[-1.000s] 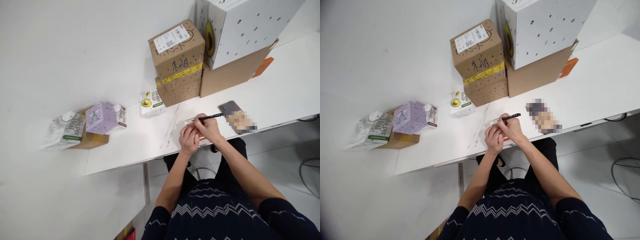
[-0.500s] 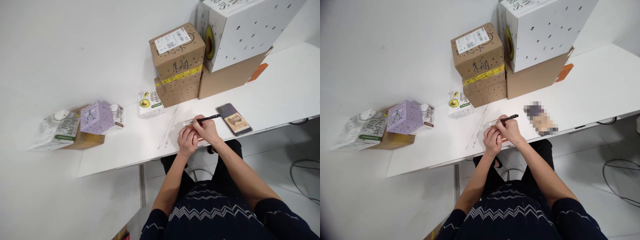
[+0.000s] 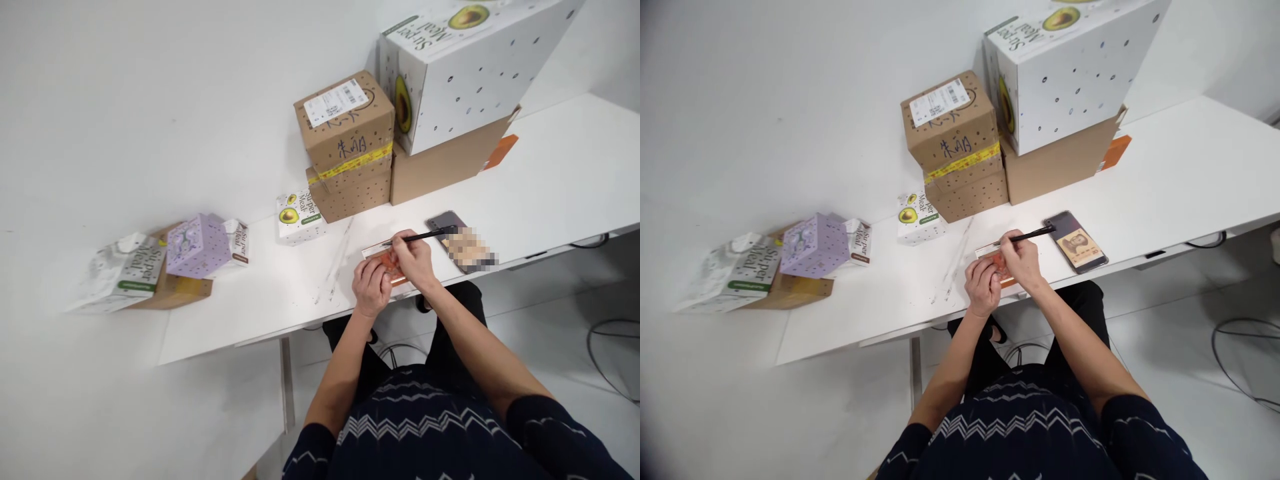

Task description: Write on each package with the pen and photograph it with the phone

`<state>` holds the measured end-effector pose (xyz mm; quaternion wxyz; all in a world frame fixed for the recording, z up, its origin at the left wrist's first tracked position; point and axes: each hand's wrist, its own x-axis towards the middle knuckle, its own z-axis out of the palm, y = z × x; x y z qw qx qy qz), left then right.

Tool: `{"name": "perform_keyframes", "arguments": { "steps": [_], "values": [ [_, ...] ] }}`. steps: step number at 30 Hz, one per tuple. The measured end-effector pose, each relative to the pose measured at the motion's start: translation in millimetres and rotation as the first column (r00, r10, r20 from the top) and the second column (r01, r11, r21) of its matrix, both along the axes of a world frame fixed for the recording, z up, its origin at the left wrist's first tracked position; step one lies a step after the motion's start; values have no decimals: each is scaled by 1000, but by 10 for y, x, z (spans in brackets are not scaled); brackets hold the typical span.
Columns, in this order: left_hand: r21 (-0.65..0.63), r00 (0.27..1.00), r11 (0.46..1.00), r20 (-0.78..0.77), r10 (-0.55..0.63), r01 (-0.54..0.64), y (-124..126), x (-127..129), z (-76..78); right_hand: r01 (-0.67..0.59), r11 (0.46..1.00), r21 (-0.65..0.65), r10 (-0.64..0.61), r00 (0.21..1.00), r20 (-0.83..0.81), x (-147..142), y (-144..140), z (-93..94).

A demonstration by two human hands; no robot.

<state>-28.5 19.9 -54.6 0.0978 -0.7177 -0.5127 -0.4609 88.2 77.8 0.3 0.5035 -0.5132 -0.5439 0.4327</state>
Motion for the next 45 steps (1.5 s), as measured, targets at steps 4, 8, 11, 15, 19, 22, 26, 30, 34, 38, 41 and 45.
{"name": "perform_keyframes", "arguments": {
  "steps": [4,8,11,15,19,22,26,30,34,38,41,45],
  "values": [
    [-13,999,999,-21,30,-31,0,0,-11,55,995,-89,-48,996,78,248,104,-58],
    [12,999,999,-25,34,-34,9,1,-27,-24,970,-242,176,756,631,462,194,-61],
    [37,999,999,-23,31,-30,9,3,-29,-33,940,-340,308,514,801,471,205,-38],
    [48,999,999,-24,27,-25,11,2,-20,-5,919,-395,357,437,825,398,174,-41],
    [58,998,998,-36,42,-40,29,7,7,-24,936,-350,318,480,817,404,89,-82],
    [46,999,999,-37,26,-25,-12,18,30,-2,970,-245,204,559,804,549,-13,-109],
    [-22,999,999,-21,-44,44,-193,-26,63,202,978,48,-164,608,777,963,-113,-194],
    [-277,992,959,-90,-90,62,-278,-220,202,253,907,337,-421,517,745,1347,-143,-409],
    [-580,976,807,-88,-199,113,-126,-419,454,165,883,440,-461,485,743,1387,-143,-667],
    [-727,954,640,72,-290,249,49,-443,595,173,864,472,-496,449,743,1304,-99,-798],
    [-669,953,680,244,-181,301,16,-428,557,144,870,473,-480,475,738,1324,-125,-761],
    [-629,839,770,472,271,106,-172,-580,492,159,869,469,-475,535,699,1369,-141,-705]
  ]
}}
